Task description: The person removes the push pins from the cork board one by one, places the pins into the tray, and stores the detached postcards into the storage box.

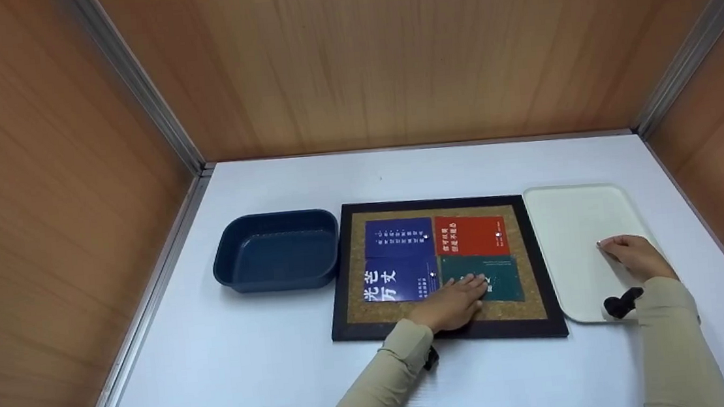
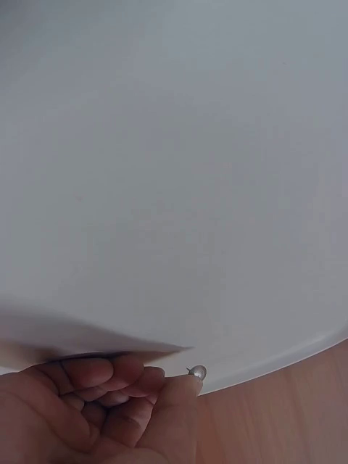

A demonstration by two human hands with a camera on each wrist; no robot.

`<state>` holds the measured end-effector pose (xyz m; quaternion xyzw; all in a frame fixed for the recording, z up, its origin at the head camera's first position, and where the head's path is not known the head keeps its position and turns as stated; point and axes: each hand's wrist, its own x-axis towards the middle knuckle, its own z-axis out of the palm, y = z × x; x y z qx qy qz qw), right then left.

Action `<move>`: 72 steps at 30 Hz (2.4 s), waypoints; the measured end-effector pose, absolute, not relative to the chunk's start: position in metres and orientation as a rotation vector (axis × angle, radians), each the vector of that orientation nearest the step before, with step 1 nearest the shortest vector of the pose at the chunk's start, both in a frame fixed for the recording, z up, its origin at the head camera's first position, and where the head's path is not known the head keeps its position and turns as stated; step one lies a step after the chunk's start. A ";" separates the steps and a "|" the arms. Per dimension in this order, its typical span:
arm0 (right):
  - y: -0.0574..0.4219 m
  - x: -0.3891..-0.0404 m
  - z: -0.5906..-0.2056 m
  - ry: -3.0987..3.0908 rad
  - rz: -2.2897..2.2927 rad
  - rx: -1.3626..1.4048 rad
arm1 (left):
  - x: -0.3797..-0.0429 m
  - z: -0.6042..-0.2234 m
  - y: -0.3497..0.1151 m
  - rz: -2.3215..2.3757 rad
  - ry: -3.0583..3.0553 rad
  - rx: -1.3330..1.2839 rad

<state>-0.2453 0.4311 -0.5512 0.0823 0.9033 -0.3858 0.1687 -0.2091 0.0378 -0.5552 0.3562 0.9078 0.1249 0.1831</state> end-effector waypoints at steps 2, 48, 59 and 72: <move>0.431 -0.245 -0.551 2.562 -1.107 0.237 | -0.209 -0.555 0.038 0.349 2.560 1.008; 0.429 -0.241 -0.546 2.516 -1.388 0.264 | -0.210 -0.554 0.038 0.344 2.545 1.005; 0.426 -0.241 -0.541 2.409 -1.555 0.255 | -0.210 -0.555 0.038 0.344 2.549 0.990; 0.403 -0.241 -0.526 2.409 -1.623 0.164 | -0.210 -0.557 0.038 0.341 2.557 1.001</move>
